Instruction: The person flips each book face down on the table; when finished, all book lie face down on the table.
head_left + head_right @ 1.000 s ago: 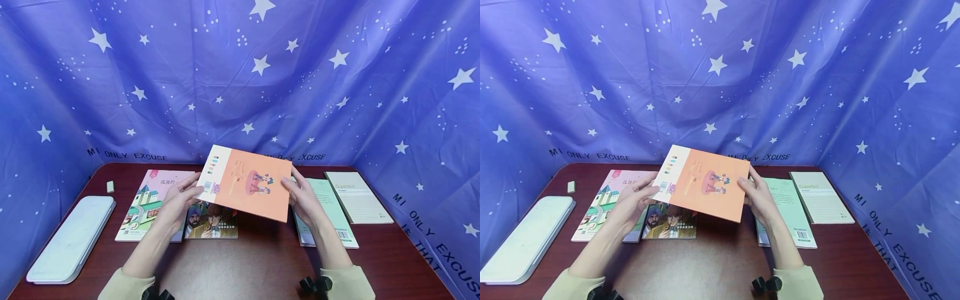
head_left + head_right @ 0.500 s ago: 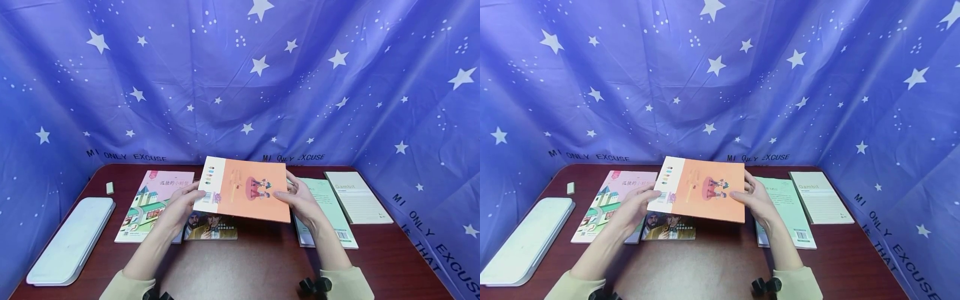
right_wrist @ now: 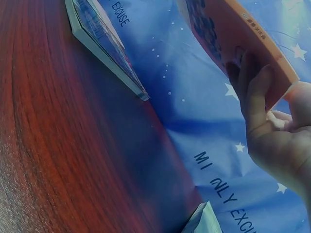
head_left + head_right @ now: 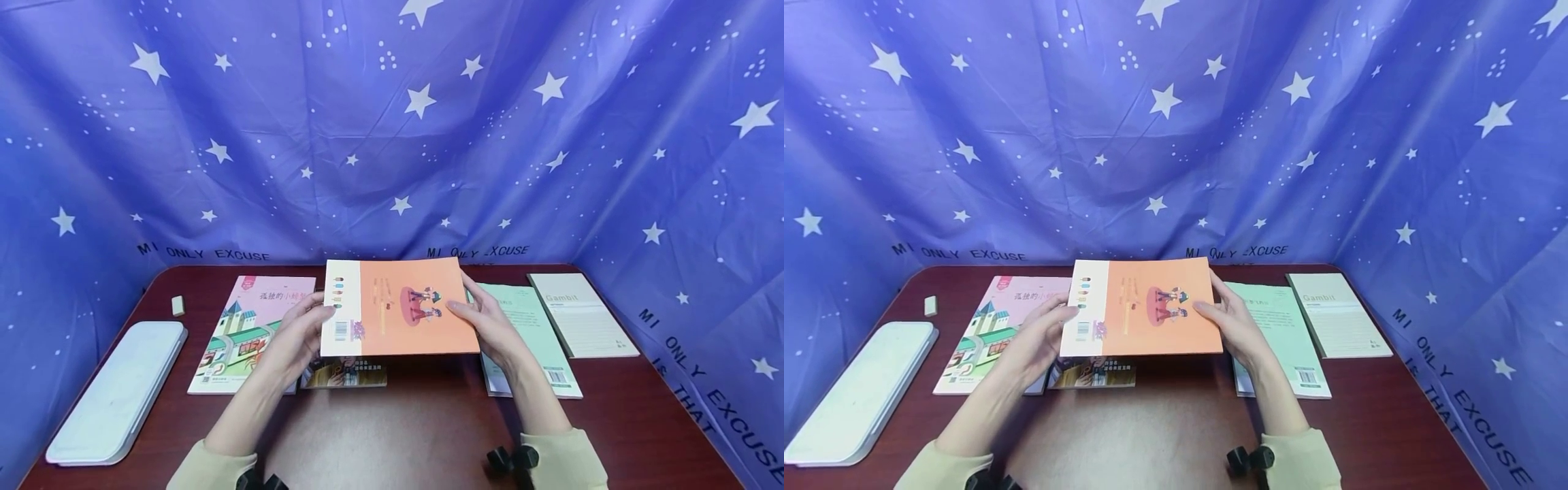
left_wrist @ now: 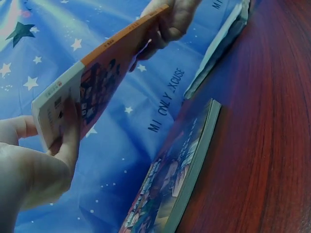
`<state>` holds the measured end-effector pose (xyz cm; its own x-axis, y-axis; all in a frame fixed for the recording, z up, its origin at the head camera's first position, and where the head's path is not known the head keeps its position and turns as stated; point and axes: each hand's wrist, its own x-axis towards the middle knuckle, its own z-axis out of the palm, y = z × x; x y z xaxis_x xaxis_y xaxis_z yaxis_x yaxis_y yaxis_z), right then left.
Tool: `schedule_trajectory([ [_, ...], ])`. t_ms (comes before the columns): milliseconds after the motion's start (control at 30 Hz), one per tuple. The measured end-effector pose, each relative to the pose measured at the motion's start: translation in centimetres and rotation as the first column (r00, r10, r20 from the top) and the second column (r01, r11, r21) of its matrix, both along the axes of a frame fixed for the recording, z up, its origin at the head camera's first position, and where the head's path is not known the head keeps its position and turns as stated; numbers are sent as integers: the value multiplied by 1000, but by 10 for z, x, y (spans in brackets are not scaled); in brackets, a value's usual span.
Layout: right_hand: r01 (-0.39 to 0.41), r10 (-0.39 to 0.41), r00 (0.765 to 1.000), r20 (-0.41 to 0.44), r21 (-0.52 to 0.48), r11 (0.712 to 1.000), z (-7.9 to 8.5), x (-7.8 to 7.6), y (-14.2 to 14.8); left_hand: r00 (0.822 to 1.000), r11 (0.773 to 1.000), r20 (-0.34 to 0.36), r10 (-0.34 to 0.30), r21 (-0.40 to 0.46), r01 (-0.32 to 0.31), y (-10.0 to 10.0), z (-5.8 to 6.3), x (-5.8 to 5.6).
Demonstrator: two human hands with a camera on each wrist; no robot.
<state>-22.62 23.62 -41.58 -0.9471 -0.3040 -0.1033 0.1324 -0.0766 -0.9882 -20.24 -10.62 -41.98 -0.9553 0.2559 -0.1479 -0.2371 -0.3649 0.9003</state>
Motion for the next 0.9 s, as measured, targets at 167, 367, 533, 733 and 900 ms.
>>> schedule_trajectory([
  [167, -17, 17, 1000, 18, 15, 1000, -1, -4, -2, 1000, 1000, -16, -25, -5, 25, -3, 3, 0],
  [367, -25, 24, 998, 51, 20, 999, -1, -4, 2, 998, 998, -21, -58, -27, 58, -2, 4, 0],
  [533, -91, 93, 994, 63, -24, 996, -1, -5, 7, 999, 998, -8, -35, -53, 34, 1, 3, -1],
  [733, -277, 283, 958, 39, -115, 954, 2, -11, 16, 1000, 998, 4, 12, -62, -12, 2, 4, -1],
  [900, -368, 375, 924, 67, -101, 924, 6, -21, 23, 1000, 998, -10, 21, -62, -22, 4, 4, -1],
])
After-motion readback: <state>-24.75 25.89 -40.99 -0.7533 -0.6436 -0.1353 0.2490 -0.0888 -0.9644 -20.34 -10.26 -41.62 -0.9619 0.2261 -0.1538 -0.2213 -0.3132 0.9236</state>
